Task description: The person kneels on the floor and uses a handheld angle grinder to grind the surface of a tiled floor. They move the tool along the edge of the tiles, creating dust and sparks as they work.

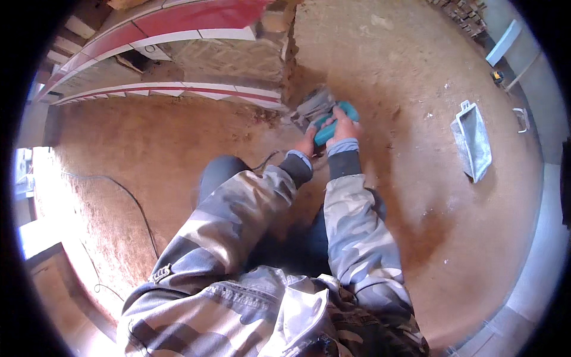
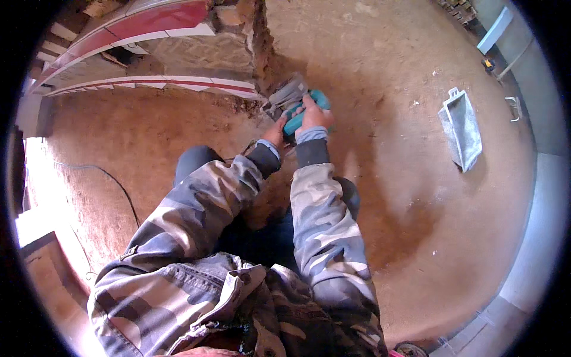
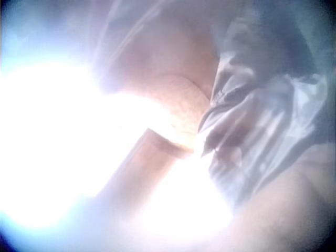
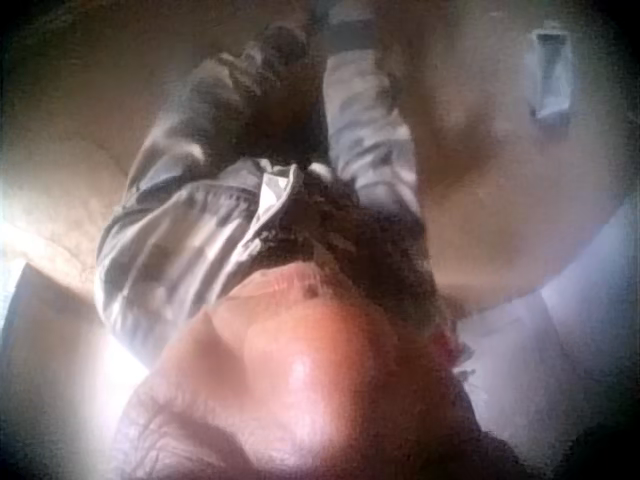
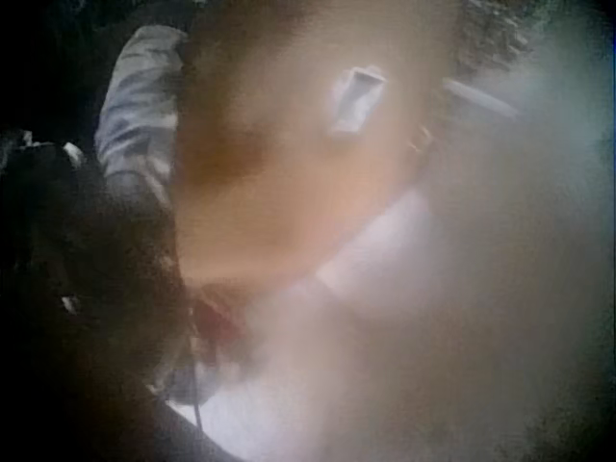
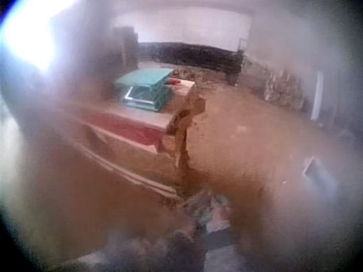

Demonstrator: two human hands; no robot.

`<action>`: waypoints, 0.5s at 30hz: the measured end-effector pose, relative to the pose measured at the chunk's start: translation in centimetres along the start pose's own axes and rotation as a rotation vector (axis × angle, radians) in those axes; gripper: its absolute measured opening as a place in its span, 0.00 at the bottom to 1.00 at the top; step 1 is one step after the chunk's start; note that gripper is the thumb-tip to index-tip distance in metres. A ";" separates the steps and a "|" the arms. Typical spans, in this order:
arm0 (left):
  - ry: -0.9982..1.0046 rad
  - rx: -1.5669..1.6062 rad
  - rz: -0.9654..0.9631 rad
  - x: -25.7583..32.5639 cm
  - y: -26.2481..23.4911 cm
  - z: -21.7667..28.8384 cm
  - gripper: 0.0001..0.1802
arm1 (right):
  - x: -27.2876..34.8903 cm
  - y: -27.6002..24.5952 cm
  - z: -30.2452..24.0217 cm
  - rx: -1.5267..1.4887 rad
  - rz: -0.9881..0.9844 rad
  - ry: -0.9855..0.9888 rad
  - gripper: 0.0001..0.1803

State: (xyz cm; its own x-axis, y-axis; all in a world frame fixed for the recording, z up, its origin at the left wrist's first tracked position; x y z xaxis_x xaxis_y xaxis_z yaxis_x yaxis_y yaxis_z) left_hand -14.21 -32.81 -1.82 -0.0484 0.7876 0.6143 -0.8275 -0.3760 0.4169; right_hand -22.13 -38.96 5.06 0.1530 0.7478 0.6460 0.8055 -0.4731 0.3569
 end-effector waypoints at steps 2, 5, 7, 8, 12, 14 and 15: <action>-0.001 0.140 -0.056 -1.0 -0.1 -0.6 0.28 | 0.3 0.4 -0.4 0.025 0.015 0.005 0.06; 0.014 0.189 -0.145 -5.5 -2.4 -3.6 0.27 | 1.1 1.9 -0.7 0.046 0.020 0.024 0.06; 0.056 0.219 -0.117 -6.4 -2.1 -4.4 0.31 | 0.3 1.6 -0.4 0.044 -0.030 0.044 0.05; 0.080 0.161 -0.092 -6.5 -2.3 -4.4 0.31 | 0.0 1.5 -0.2 0.020 -0.018 0.060 0.05; 0.196 0.025 0.037 -4.3 -2.9 -3.1 0.30 | -0.9 0.5 2.3 -0.046 0.042 0.071 0.07; 0.251 -0.014 0.134 -4.2 -2.9 -1.8 0.29 | -2.2 0.9 3.0 -0.071 0.011 0.084 0.07; 0.234 -0.050 0.176 -4.3 -3.5 -1.8 0.30 | -2.6 1.0 3.6 -0.094 0.004 0.111 0.07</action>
State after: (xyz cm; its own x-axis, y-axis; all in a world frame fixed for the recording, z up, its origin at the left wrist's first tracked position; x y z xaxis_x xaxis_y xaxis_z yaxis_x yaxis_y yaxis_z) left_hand -12.06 -34.02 -7.12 -0.3164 0.8060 0.5002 -0.8214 -0.4966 0.2806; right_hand -19.62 -39.68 1.29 0.0879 0.6921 0.7164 0.7472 -0.5214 0.4121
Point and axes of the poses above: each hand's wrist, its own x-axis away from the middle knuckle, its own y-axis out of the palm, z = x × y, the point moved 1 cm from there along -x, towards the middle knuckle, and after that the axes turned 13 degrees about y, right-handed, at the moved point
